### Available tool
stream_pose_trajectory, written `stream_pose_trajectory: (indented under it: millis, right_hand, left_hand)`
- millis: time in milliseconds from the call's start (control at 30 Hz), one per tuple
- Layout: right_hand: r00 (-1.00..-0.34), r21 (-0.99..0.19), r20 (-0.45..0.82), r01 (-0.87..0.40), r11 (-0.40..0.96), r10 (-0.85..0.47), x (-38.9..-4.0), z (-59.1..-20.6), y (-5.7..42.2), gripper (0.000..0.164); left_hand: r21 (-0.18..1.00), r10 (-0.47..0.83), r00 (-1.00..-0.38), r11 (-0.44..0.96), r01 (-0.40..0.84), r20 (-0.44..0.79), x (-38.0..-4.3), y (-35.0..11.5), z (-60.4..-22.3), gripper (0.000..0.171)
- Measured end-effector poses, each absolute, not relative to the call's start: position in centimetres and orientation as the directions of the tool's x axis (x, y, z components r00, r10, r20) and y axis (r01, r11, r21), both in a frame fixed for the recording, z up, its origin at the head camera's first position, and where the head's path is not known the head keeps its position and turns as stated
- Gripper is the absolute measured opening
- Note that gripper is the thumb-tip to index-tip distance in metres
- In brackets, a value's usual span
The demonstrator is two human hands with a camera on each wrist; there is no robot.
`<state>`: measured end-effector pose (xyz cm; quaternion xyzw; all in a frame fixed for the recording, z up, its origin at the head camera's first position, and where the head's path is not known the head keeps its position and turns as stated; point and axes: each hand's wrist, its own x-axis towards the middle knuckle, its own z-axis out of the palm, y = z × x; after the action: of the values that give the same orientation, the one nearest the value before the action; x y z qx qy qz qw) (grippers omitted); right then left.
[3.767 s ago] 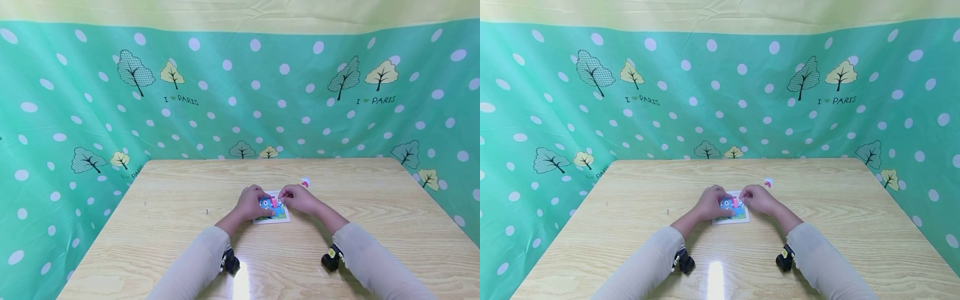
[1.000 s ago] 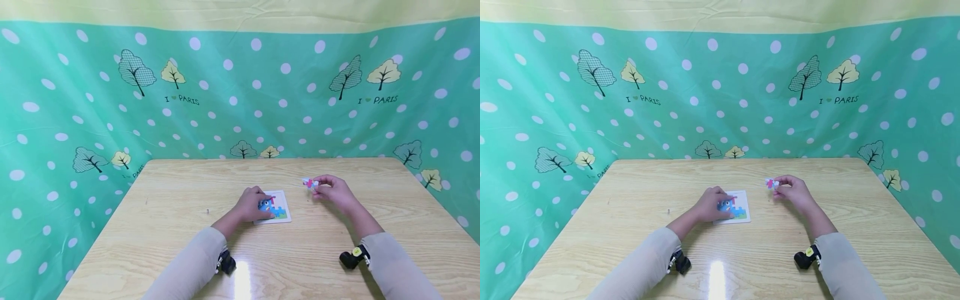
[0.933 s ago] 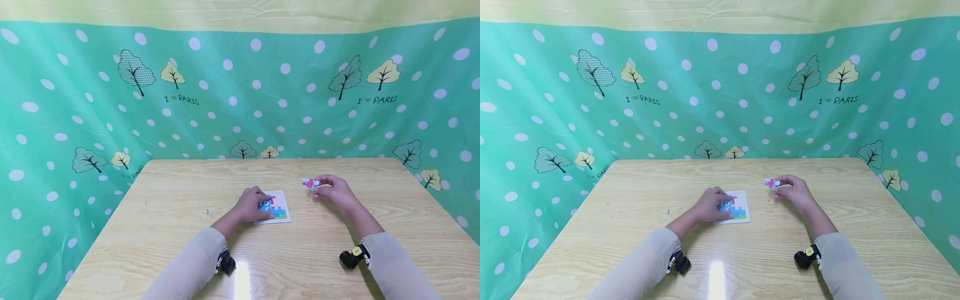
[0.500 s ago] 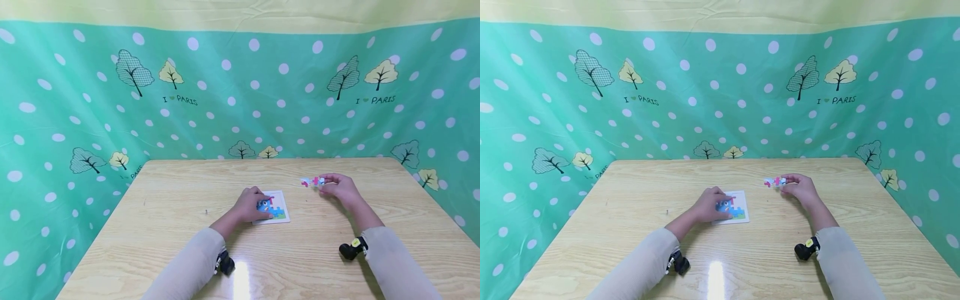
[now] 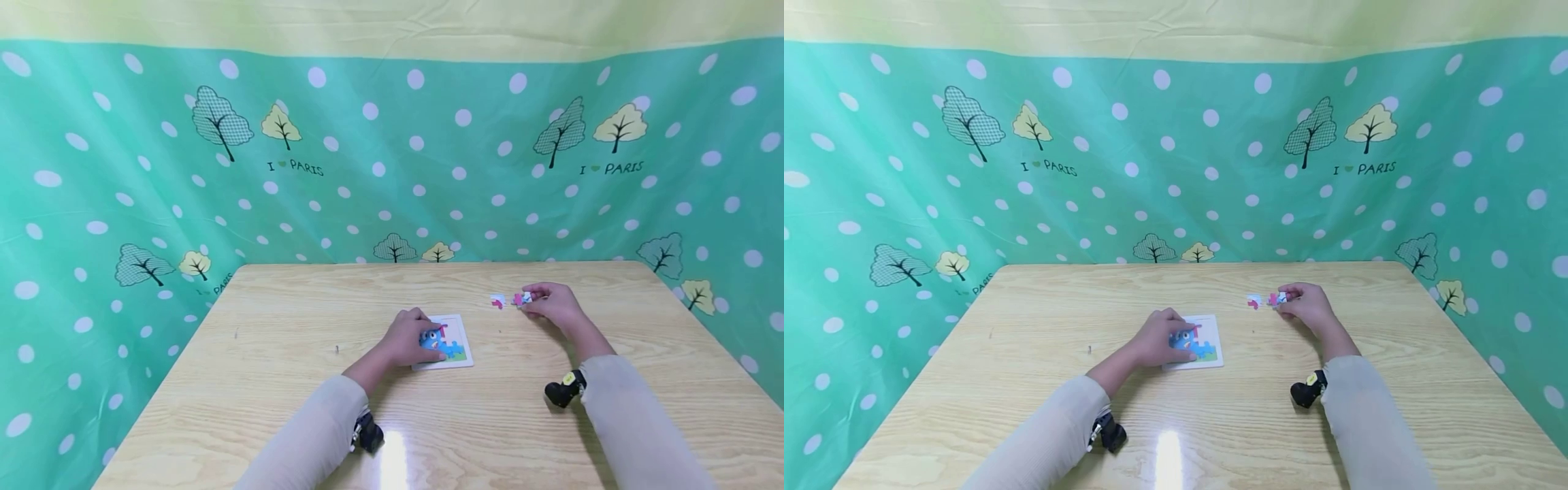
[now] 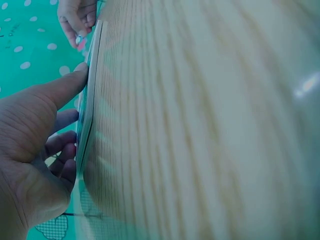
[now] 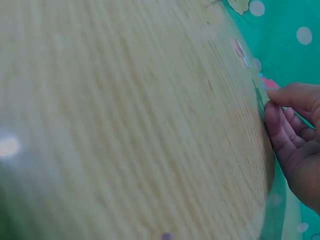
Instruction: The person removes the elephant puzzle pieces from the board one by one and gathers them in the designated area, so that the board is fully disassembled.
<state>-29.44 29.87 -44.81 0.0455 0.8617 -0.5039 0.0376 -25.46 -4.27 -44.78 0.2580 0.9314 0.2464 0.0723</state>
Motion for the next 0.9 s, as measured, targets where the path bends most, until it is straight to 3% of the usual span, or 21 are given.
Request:
stream_pose_trajectory:
  millis: [533, 900]
  right_hand:
    - [-0.999, -0.668, 0.002, -0.031, 0.744, -0.039, -30.4, -45.2, 30.7, 0.038]
    - [-0.996, -0.694, 0.023, -0.076, 0.716, -0.083, -30.0, -45.3, 31.0, 0.045]
  left_hand:
    - [0.498, 0.511, -0.860, 0.746, 0.443, -0.001, -25.6, -4.2, -45.0, 0.060]
    - [0.505, 0.515, -0.857, 0.739, 0.445, 0.001, -25.5, -4.3, -44.9, 0.060]
